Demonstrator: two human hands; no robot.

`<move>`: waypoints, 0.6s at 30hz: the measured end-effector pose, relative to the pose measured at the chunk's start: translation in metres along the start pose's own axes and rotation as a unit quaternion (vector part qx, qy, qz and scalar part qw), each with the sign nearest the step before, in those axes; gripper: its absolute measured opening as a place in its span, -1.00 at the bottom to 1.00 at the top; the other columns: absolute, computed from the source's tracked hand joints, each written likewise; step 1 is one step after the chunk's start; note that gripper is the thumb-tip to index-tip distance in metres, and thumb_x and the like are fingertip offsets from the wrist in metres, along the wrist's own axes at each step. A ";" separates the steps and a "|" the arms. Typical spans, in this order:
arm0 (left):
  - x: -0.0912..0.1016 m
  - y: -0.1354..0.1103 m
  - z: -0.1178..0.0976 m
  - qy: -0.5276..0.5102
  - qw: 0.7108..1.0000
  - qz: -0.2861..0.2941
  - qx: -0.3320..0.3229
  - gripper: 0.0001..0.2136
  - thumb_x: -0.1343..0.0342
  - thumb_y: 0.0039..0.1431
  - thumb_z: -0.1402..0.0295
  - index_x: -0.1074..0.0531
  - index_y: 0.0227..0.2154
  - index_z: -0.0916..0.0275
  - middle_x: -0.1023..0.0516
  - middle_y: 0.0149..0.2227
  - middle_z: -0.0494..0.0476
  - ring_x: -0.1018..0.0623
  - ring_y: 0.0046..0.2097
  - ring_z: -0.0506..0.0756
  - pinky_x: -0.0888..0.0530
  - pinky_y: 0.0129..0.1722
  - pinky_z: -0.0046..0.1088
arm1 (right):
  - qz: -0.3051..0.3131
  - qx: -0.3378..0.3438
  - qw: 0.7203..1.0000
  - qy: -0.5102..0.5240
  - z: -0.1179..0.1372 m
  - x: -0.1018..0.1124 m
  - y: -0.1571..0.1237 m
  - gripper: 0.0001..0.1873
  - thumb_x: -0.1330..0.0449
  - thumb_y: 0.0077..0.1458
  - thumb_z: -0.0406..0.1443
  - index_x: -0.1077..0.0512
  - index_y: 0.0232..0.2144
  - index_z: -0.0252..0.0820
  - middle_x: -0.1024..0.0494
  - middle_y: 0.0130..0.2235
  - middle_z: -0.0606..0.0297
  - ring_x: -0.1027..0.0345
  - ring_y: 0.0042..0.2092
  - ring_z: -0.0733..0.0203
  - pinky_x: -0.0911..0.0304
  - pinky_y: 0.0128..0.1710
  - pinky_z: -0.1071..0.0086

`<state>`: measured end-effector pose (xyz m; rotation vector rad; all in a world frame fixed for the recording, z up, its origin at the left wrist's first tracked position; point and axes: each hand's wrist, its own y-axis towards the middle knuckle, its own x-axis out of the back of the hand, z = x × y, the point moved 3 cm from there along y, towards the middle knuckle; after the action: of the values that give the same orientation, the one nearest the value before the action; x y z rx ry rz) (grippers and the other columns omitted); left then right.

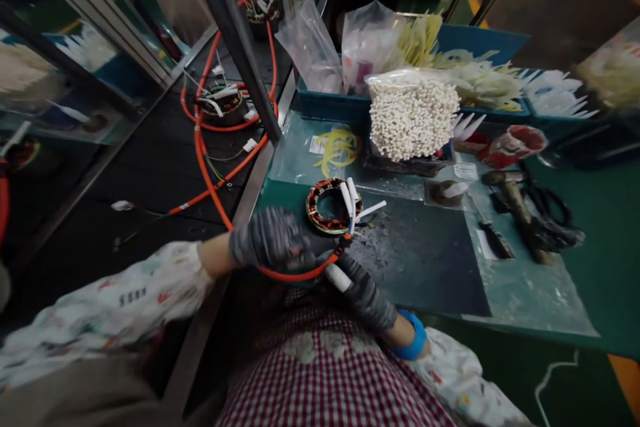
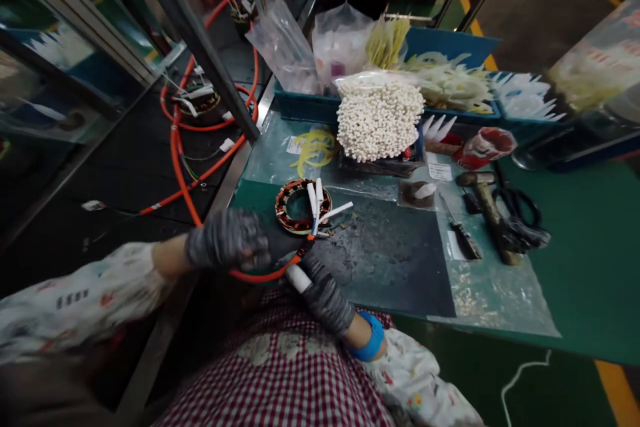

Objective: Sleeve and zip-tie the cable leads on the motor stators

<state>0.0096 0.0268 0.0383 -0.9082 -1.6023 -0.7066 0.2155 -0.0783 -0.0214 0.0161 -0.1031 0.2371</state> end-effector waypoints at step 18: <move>-0.007 -0.006 -0.012 0.006 0.998 -0.070 -0.003 -0.75 -0.22 0.58 0.09 -0.69 0.14 -0.05 -0.76 0.10 0.15 -0.66 0.16 0.29 -0.58 0.29 0.06 | -0.186 0.144 0.913 -0.334 0.000 0.072 0.017 -0.54 -0.34 0.41 -0.18 -0.55 0.30 0.08 -0.67 0.19 0.08 -0.60 0.22 -0.17 -0.58 0.30 -0.21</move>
<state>0.0112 0.0126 0.0338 -0.7998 -1.6648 -0.8141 0.2810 -0.0452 -0.0133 0.4117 -0.7414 -0.1480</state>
